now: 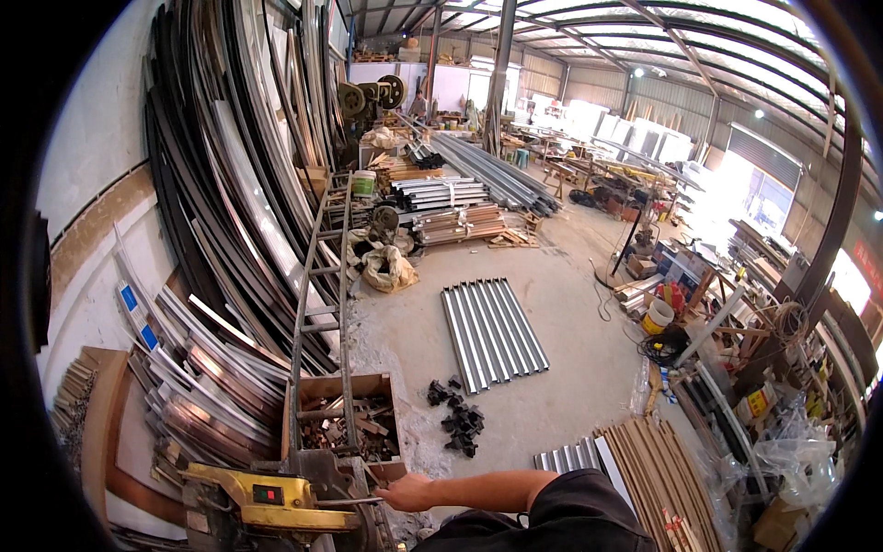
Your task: The person repeatedly picks up long metal profiles, places them on a chop saw, cuts them to length, and stacks the cut pieces on the floor. The process is repeated multiple times throughout the clip.
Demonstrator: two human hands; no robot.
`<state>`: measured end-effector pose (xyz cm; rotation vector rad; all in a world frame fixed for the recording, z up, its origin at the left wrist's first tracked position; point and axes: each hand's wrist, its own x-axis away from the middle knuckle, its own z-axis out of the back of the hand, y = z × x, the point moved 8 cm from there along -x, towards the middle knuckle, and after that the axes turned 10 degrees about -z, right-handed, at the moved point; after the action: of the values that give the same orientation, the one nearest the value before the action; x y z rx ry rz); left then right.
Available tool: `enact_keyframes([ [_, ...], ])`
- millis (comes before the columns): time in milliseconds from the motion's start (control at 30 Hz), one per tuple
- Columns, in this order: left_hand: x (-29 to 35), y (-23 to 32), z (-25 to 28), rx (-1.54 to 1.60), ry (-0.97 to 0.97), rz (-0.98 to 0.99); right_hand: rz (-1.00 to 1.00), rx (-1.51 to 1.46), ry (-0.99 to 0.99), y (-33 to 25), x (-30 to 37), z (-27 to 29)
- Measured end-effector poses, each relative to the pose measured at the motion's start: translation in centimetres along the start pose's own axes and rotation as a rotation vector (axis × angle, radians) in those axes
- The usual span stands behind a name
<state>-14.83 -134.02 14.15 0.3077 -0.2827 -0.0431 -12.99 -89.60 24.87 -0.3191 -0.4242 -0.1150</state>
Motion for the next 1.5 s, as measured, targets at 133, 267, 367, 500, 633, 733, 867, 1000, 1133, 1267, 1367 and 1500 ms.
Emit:
enact_keyframes([
  [133, -0.6, -1.3, -1.5, 0.024, 0.114, -0.066, -0.031, -0.021, -0.027, 1.1, -0.8, -1.8],
  [267, -0.3, -1.9, -1.4, 0.014, 0.126, -0.068, 0.021, -0.037, -0.01, 1.0, -0.9, -2.2],
  [367, -0.2, -1.2, -0.7, 0.032, 0.095, -0.059, 0.057, -0.062, 0.051, 1.7, -0.9, -3.1],
  [500, -0.6, -2.1, -1.7, 0.006, 0.056, -0.031, 0.115, -0.116, 0.12, 2.3, -1.1, -4.3],
  [633, -1.1, -4.6, -4.8, -0.245, -0.016, -0.064, 0.075, -0.145, 0.091, 1.9, -0.9, -4.4],
  [733, -2.5, -6.6, -9.0, -0.537, -0.184, -0.18, 0.053, -0.139, 0.079, 3.0, -1.4, -6.1],
  [867, -2.2, -6.7, -9.0, -0.45, -0.104, -0.131, 0.002, -0.138, 0.056, 4.9, -3.0, -9.9],
  [1000, -2.9, -8.3, -10.6, -0.651, -0.208, -0.098, -0.025, -0.23, -0.007, 5.2, -5.6, -12.9],
  [1133, -3.5, -2.0, -6.3, 0.155, 0.093, 0.119, -0.152, -0.154, -0.169, 7.5, -2.3, -9.1],
  [1267, -1.9, -4.6, -6.2, 0.035, 0.234, -0.004, -0.053, 0.038, -0.048, 5.0, -0.5, -5.3],
  [1367, -0.9, -2.5, -3.4, 0.053, 0.214, 0.06, 0.044, 0.12, 0.221, -1.8, 4.0, 5.5],
  [1500, -0.3, -2.4, -3.4, 0.042, 0.257, 0.01, 0.239, 0.018, 0.459, -9.8, 5.8, 16.6],
])
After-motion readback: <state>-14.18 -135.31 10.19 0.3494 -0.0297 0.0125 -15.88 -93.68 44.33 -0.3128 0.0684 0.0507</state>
